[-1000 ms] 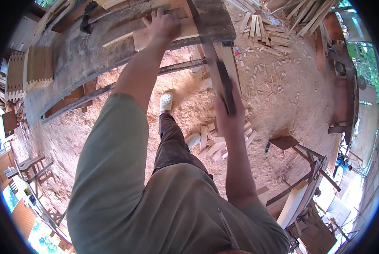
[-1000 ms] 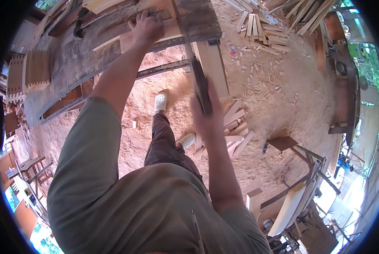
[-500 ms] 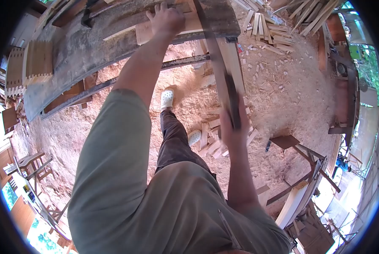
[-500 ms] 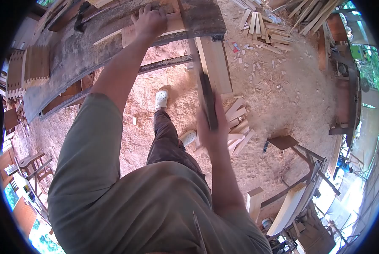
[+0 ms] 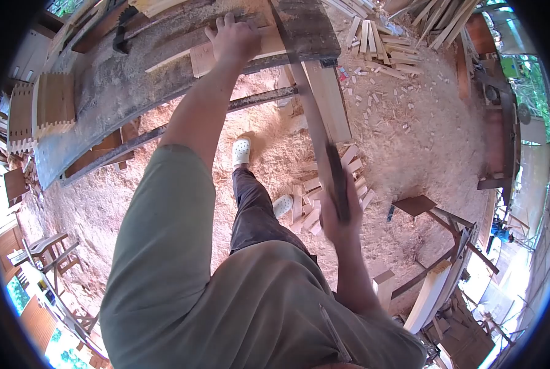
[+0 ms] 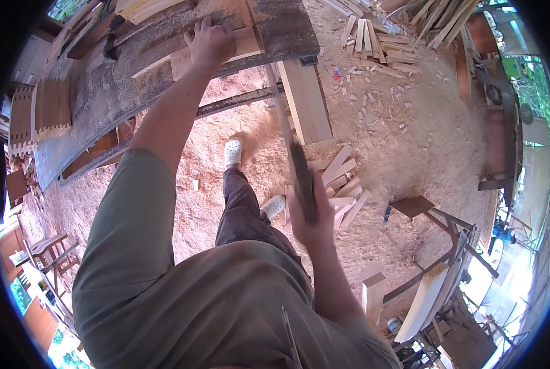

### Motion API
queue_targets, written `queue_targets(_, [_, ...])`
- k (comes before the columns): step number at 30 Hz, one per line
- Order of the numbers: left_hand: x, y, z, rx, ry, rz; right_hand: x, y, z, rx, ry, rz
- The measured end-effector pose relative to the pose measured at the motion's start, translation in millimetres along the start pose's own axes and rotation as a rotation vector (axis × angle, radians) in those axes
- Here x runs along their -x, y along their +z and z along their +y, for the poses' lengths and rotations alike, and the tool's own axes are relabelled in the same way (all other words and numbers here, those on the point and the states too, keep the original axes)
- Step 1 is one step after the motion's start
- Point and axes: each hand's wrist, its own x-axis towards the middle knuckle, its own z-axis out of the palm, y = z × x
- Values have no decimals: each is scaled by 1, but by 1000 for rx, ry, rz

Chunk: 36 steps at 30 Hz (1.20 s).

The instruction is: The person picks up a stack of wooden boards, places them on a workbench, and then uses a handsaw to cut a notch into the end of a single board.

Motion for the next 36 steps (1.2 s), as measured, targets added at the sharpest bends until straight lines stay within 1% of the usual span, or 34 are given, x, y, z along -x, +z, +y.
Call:
queue_targets(2, [-2,2,0,16,-1,16,-86,36,-7,-99,249,-52])
queue_targets(4, [-5,1,-2,26,0,42,-152,58,-12,-118,149,-85])
queue_targets(7, [-7,3,-2,58,-3,51,-146,65,-1,-128,87,-50])
queue_targets(8, [-6,5,-4,45,-9,48,-122,56,0,-113,137,-34])
queue_targets(9, [-5,7,-4,32,-17,43,-82,42,-1,-96,190,-20])
queue_targets(11, [-5,7,-2,14,-16,20,-5,14,9,-109,154,-7])
queue_targets(13, [-2,5,-2,-11,-24,-3,43,-20,-14,-109,324,-98])
queue_targets(14, [0,1,1,-30,-22,-9,36,-18,-13,-113,322,-104])
queue_targets(16, [1,-1,0,-53,-16,-19,11,-8,-8,-51,42,-47])
queue_targets(17, [0,1,0,-35,-16,3,-15,15,22,-156,196,10])
queue_targets(19, [0,4,0,-17,-19,29,-108,45,3,-237,233,-43])
queue_targets(21, [-3,5,-2,-15,-12,53,-157,56,-10,-217,163,-97])
queue_targets(22, [0,5,-4,-18,-14,56,-150,56,-8,-220,159,-99])
queue_targets(24, [-2,6,-3,6,-13,63,-121,55,2,-201,48,-7])
queue_targets(25, [-4,7,-3,10,-14,65,-88,46,4,-110,107,19])
queue_targets(27, [-3,11,-4,-4,-12,79,-17,17,3,-149,229,-14])
queue_targets(28, [-1,11,-4,-7,-11,72,20,1,-4,-89,211,-13])
queue_targets(29, [0,8,-2,-9,-9,57,39,-11,-9,-31,189,-13])
queue_targets(30, [0,7,-1,-11,-7,48,35,-14,-9,-33,186,-14])
queue_targets(32, [-2,6,-1,-27,-7,51,30,-14,-10,26,29,-34])
queue_targets(33, [-1,6,0,-37,-8,48,0,5,4,-69,-26,29])
queue_targets(34, [-3,5,1,-36,-4,50,-39,20,4,-148,216,-28])
queue_targets(35, [-4,3,1,-39,-10,36,-82,40,-1,-163,243,-19])
queue_targets(36, [-1,2,0,-42,-16,17,-120,53,-1,-153,162,-28])
